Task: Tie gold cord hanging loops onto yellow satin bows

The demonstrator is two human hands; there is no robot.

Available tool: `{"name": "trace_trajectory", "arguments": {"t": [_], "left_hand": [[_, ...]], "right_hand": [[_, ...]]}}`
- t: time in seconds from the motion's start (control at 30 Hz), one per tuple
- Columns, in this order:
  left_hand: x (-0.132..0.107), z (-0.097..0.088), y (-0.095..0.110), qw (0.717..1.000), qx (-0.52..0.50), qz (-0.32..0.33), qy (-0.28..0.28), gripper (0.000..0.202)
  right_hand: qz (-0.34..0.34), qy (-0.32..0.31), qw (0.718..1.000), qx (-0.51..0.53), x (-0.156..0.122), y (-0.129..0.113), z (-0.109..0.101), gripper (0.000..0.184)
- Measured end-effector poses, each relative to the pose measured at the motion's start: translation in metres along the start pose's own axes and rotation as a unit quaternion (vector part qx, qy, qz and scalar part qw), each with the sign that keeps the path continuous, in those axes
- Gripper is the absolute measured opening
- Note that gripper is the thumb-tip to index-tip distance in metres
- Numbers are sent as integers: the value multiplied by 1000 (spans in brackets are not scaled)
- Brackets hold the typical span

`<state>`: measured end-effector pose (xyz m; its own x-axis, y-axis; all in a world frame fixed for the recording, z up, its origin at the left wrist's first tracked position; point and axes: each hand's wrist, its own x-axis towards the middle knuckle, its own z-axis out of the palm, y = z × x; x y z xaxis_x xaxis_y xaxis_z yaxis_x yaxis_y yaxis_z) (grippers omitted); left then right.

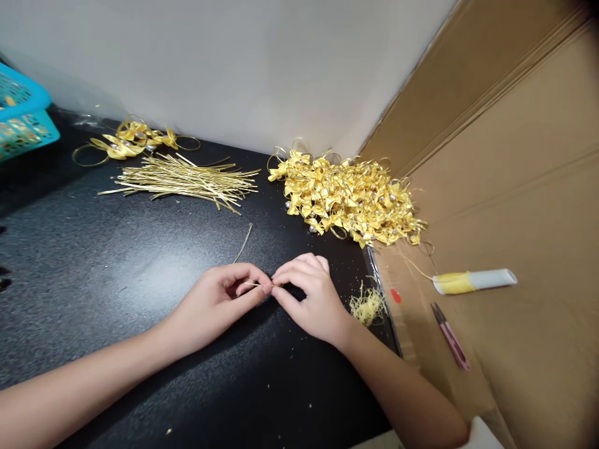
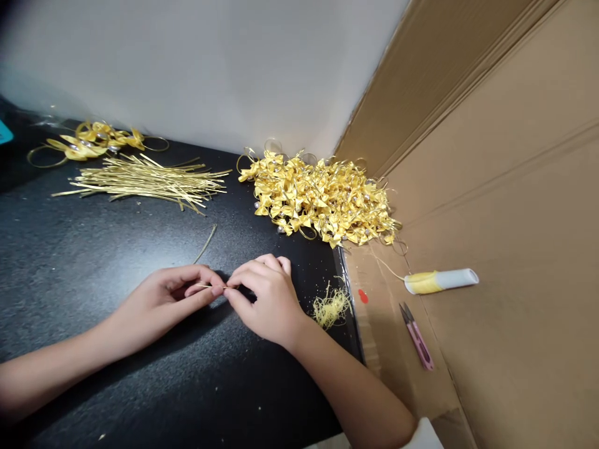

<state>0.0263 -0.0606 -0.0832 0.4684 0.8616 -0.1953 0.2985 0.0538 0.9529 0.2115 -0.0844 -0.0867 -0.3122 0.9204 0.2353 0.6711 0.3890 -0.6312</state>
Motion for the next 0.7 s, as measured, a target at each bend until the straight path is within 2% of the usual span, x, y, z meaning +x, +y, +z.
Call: {"name": "trace_trajectory", "arguments": {"t": [0.33, 0.7], "left_hand": [[1, -1, -2, 1000, 1, -3, 6, 30], [0, -2, -12, 1000, 7, 2, 0, 33]], "right_hand": [[-18, 27, 998, -57, 0, -2, -6, 15], [-8, 29, 999, -29, 1, -1, -12, 17]]}}
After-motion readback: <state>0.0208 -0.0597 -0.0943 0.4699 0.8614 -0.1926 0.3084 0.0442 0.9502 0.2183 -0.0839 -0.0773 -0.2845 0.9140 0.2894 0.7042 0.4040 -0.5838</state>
